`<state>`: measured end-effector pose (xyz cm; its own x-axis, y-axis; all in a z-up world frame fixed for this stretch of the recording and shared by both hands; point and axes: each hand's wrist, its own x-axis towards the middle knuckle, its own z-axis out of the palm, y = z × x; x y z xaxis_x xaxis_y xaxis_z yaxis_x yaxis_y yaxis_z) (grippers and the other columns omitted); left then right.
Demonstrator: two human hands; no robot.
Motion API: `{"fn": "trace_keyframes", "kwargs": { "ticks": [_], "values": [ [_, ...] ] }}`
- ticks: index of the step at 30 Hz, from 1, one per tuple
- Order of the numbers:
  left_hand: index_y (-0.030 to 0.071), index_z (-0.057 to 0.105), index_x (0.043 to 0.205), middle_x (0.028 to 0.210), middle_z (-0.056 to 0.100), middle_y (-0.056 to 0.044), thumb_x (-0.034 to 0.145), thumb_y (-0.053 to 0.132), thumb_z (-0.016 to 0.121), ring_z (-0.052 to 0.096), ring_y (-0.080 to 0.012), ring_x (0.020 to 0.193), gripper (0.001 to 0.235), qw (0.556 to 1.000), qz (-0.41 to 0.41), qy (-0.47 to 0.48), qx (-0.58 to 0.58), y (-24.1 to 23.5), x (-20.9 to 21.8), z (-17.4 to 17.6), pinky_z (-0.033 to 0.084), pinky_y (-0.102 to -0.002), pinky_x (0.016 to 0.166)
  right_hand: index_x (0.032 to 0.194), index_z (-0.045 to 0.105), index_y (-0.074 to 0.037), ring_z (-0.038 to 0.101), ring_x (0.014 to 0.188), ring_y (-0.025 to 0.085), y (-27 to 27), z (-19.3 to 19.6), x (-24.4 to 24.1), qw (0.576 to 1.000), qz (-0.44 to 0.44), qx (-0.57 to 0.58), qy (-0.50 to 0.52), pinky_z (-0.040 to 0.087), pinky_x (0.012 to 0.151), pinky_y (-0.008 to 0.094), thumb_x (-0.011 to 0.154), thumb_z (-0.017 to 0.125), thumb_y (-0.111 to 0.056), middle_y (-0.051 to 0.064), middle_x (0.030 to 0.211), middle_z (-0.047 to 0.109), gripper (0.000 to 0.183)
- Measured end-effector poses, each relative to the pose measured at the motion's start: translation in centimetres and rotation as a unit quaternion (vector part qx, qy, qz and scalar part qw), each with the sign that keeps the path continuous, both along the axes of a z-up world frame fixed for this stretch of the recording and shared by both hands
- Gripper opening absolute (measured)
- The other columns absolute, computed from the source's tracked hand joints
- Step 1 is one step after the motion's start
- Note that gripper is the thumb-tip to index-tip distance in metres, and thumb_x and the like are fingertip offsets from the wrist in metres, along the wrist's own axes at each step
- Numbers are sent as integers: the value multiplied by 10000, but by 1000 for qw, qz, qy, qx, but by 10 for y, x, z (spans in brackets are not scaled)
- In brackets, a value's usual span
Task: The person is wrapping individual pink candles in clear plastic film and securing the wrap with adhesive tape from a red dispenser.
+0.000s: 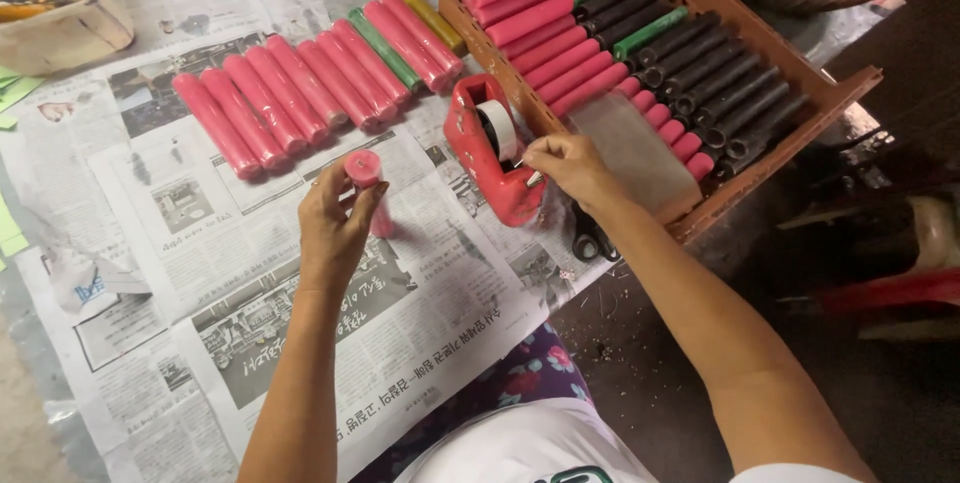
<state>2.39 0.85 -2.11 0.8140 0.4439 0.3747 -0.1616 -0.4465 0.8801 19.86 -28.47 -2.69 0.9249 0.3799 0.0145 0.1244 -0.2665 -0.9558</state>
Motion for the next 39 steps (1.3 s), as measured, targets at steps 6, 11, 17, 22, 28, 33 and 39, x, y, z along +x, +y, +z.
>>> {"fn": "trace_keyframes", "kwargs": {
  "ticks": [6,11,17,22,28,33,39],
  "values": [
    [-1,614,1313,1121,649,-247,969,149,785,696,-433,1048,412,1000,-11,-13,-9,8,4,-1,601,-478,865,917,781,-98,554,752,60,-32,43,-67,996,-41,29,75,477,663,210,883,762,-122,-29,775,607,45],
    [-2,613,1320,1126,657,-226,957,144,802,705,-392,1042,434,1000,-15,-1,-11,6,11,2,608,-456,855,967,738,-83,701,769,133,-42,-53,-52,960,-81,106,247,605,676,290,908,759,-173,40,842,708,109],
    [140,598,1348,1065,711,-128,907,244,833,713,-272,868,511,999,28,32,-12,14,15,7,608,-367,725,994,683,-32,759,851,236,7,-45,-89,887,-9,194,419,653,731,393,915,725,-104,132,939,750,115],
    [251,656,1302,997,761,-42,865,440,838,693,-208,878,510,991,67,61,103,26,12,1,560,-381,822,1022,738,43,697,1018,217,69,38,-92,952,141,260,79,624,860,382,932,720,-116,187,1113,705,183],
    [176,676,1290,1057,777,-85,836,235,856,683,-151,522,491,998,30,19,-54,22,11,5,577,-264,542,1068,757,-43,608,1241,220,152,58,-72,933,228,277,-42,545,1019,368,1042,616,-233,132,1377,599,238],
    [90,610,1370,1137,742,-184,918,189,764,740,-237,628,488,990,-39,2,-134,24,8,11,610,-329,595,991,773,-45,651,1051,157,178,50,-71,923,216,315,35,592,904,334,1023,621,-345,121,1291,614,337],
    [78,578,1419,1100,737,-170,762,207,919,660,-161,612,752,993,-35,22,-113,28,9,13,557,-283,574,1006,778,-40,641,1042,171,180,53,-69,938,197,286,9,597,889,352,1016,636,-358,112,1253,626,348]
  ]
}}
